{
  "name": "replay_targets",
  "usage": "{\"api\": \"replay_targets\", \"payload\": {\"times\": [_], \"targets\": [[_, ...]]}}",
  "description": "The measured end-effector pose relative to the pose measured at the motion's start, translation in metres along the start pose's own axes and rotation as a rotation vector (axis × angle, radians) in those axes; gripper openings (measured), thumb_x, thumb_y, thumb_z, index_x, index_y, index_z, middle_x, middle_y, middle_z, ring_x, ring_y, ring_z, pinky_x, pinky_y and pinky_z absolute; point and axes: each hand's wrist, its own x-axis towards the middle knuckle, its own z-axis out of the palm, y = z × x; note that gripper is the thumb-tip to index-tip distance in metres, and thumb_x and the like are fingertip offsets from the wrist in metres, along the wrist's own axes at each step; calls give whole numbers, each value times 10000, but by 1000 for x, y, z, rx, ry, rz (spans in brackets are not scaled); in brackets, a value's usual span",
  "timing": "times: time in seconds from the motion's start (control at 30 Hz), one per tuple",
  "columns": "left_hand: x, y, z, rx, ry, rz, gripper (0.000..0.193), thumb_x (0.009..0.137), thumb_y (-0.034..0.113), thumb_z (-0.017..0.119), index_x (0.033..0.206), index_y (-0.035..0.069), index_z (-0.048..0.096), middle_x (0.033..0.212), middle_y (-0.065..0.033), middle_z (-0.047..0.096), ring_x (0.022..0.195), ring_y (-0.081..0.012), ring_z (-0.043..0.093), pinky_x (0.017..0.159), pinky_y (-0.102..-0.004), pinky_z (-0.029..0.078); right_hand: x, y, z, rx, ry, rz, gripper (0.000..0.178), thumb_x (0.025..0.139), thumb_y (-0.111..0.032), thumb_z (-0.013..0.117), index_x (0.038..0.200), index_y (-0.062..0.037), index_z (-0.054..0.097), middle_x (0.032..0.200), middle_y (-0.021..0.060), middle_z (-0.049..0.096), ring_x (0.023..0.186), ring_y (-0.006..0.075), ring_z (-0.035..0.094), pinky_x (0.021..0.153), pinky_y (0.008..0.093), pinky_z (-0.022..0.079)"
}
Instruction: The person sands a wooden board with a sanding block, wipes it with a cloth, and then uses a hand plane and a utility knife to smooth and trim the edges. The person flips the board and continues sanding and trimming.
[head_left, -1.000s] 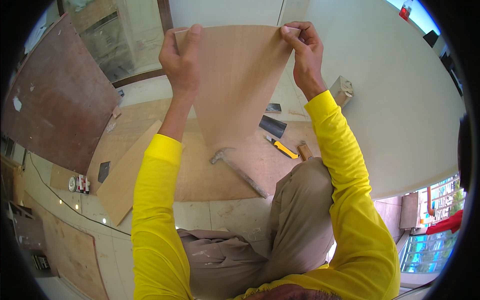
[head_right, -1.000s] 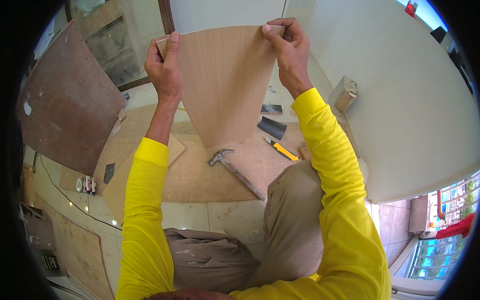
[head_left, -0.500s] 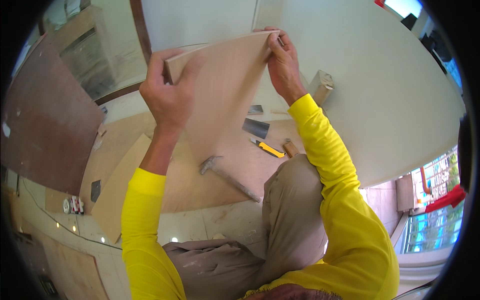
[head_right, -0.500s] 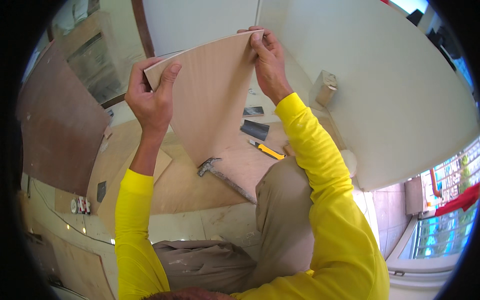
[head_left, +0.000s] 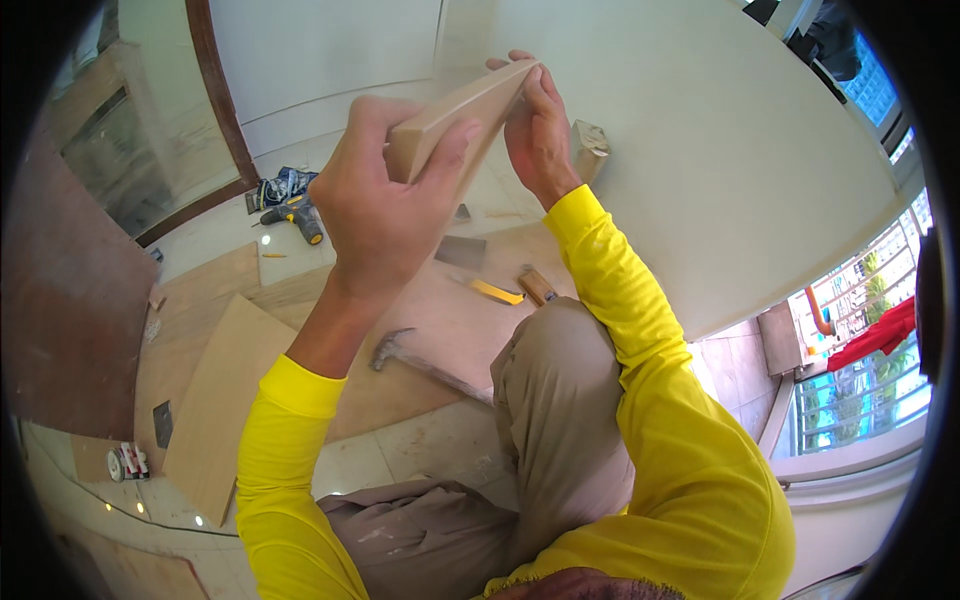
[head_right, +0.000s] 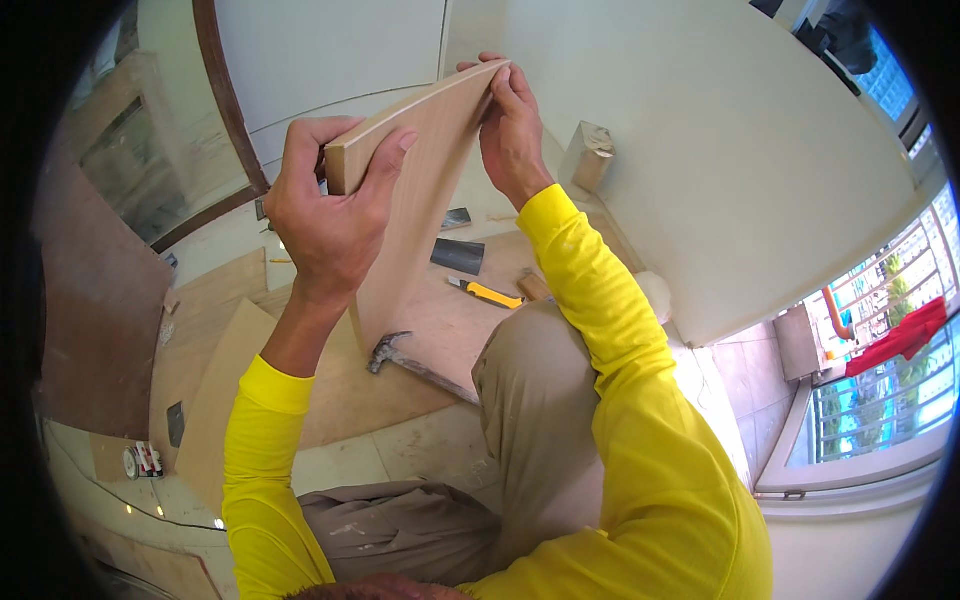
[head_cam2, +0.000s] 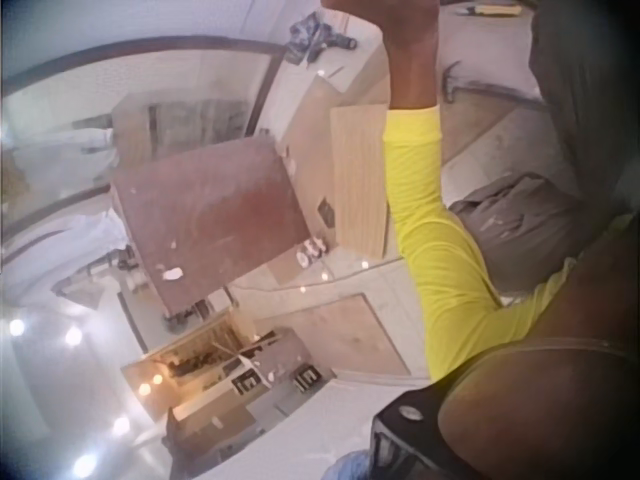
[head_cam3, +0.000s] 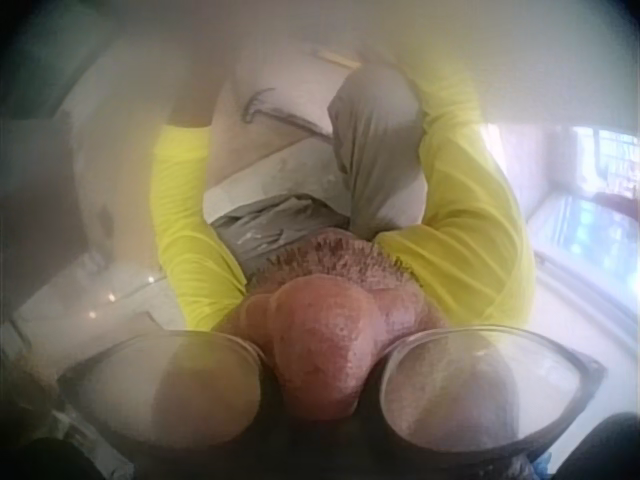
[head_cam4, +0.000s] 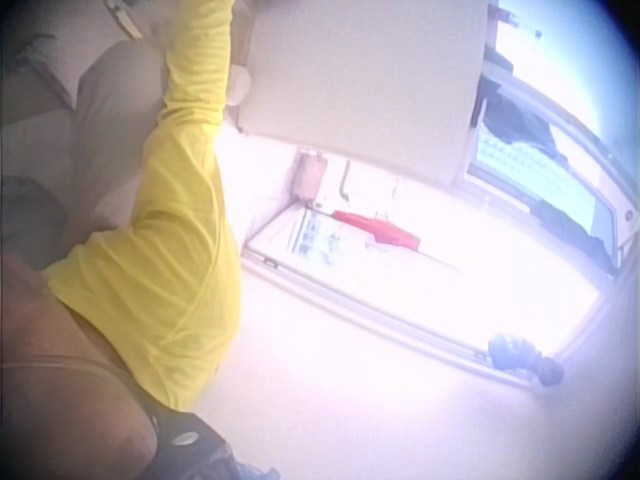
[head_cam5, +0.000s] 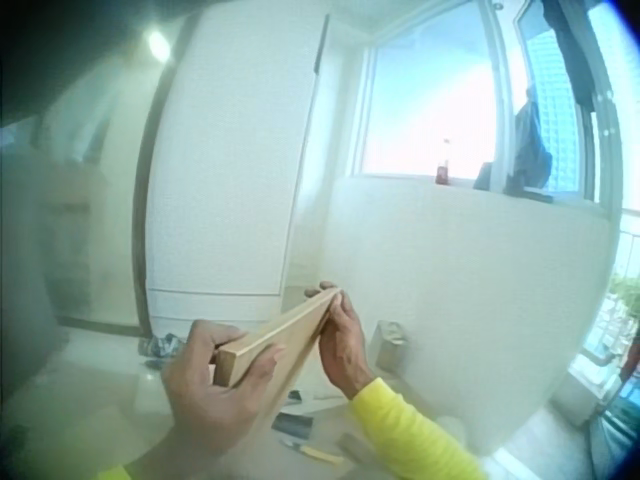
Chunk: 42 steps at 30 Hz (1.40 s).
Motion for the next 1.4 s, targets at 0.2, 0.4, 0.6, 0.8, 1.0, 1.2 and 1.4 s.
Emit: {"api": "replay_targets", "payload": {"times": [0.2, 0.4, 0.6, 0.8, 1.0, 1.2, 1.4], "targets": [[0, 2, 18, -3, 1, 68, 354, 952, 217, 1008, 1100, 55, 731, 912, -55, 801, 687, -143, 718, 631, -316, 590, -1, -1, -7, 33, 50, -16, 401, 1278, -377, 465, 1515, -83, 601, 1428, 153, 740, 1371, 268, 627, 1259, 436, 437], [-5, 4, 33, -36, -8, 69, 358, 902, 212, 997, 1118, 105, 732, 927, -85, 792, 742, -281, 768, 675, -372, 623, -2, -5, -17, 64, 136, 11, 481, 1246, -497, 522, 1476, -84, 612, 1328, 165, 747, 1318, 284, 639, 1235, 445, 443], [-7, 3, 41, -74, -3, 69, 360, 891, 209, 998, 1105, 112, 725, 866, -51, 728, 659, -235, 684, 616, -356, 565, -2, -5, -19, 53, 182, 9, 561, 1223, -587, 554, 1464, -84, 612, 1290, 157, 750, 1286, 290, 647, 1212, 456, 451], [-8, 3, 45, -61, 27, 108, 359, 884, 208, 998, 1084, 116, 715, 832, -37, 694, 631, -224, 651, 588, -356, 540, -5, -5, -29, -114, 122, 18, 703, 1213, -686, 494, 1634, -126, 554, 1569, 198, 614, 1468, 386, 563, 1243, 574, 504], [-7, 9, 38, 8, -35, 121, 385, 929, 204, 1008, 1122, 66, 704, 954, -111, 822, 768, -257, 814, 675, -367, 655, -13, -3, -36, -137, 26, 26, 841, 1184, -731, 524, 1742, -106, 453, 1742, 206, 499, 1593, 400, 490, 1314, 595, 459], [-8, 12, 39, -2, -53, 119, 384, 925, 209, 1006, 1107, 68, 699, 953, -103, 814, 762, -274, 803, 670, -386, 648, -18, -3, -33, -68, 21, -18, 770, 1156, -691, 633, 1649, -114, 503, 1512, 113, 649, 1389, 260, 558, 1243, 462, 425], [-5, 13, 37, -28, -54, 128, 325, 985, 237, 952, 1105, 57, 709, 952, -105, 813, 759, -268, 794, 673, -389, 640, -21, -6, -33, -103, -20, 1, 814, 1158, -694, 626, 1712, -127, 442, 1634, 139, 556, 1499, 304, 492, 1297, 505, 407]]}}
